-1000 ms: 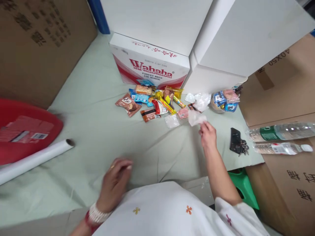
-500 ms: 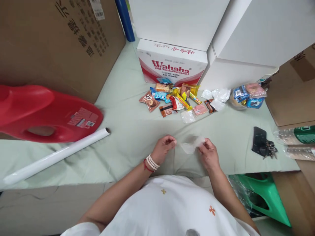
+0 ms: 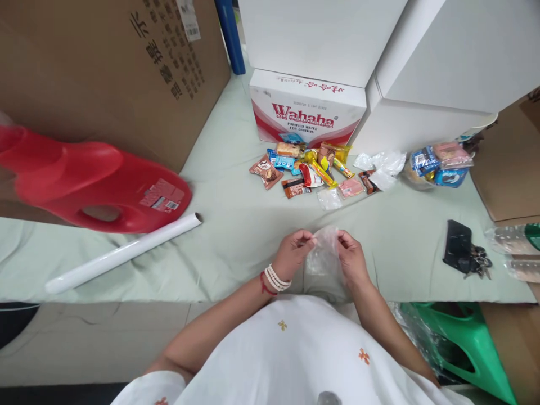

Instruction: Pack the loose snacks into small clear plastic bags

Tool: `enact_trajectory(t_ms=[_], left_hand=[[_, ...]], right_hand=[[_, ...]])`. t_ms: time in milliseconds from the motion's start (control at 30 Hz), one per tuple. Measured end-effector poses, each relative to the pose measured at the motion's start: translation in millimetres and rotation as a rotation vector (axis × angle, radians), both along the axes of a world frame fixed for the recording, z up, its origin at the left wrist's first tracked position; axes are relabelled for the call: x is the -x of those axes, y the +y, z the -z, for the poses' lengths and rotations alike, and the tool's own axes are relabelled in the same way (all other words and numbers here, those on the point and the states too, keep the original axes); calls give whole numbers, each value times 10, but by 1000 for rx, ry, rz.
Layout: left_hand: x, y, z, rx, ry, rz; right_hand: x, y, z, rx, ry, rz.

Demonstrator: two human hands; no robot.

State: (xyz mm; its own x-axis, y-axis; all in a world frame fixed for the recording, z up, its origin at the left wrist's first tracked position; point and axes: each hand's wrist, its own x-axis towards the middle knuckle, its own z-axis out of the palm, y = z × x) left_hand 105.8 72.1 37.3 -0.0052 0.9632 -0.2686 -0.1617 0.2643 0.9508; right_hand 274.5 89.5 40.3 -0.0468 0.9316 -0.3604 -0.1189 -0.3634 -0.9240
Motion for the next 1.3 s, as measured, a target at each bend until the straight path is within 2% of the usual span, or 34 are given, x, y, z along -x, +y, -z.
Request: enact_trajectory(t_ms=[100,300,433,500,600,700,800,867,933,1000,1033,1100,1200,1233,1300], left_hand=[[50,-12,83,13,-69,-33],[144,-64,75,24,-88,27],[368,-23,34,9,71,403],[530,16,11,-27,179,572],[731,75,-56,-150,379,668],[834,111,-157,-361,568,568],[886,106,-205,-566,730,305],[923,76,-160,-657,844,181],[967,31,-54,-710,923,161],[1010,-24,75,-744,926,193],[1028,-53,133,-754,907,207],[1052,-111,216,-764,855,219],[1062,-184,247,-752,795,211],[1061,-204,240,-746,783,205],[1061,-239,216,-735,779,196]], right_hand=[[-157,24,-1,-71,-101,-3],[-522,-5,-117,-347,-353,-315],[-706,5,-199,-324,-421,-440],[-792,43,-216,-385,-529,-496],[-856,112,-256,-557,-675,-583],[-803,118,-342,-772,-800,-482],[-692,3,-426,-951,-937,-292],[-649,-120,-438,-990,-970,-327],[-653,-235,-413,-940,-938,-533],[-694,-308,-380,-818,-868,-766],[-718,-322,-371,-757,-834,-826],[-749,-305,-382,-696,-788,-779],[-692,-199,-432,-756,-806,-520],[-640,-156,-439,-789,-817,-493],[-499,-82,-414,-846,-814,-573]])
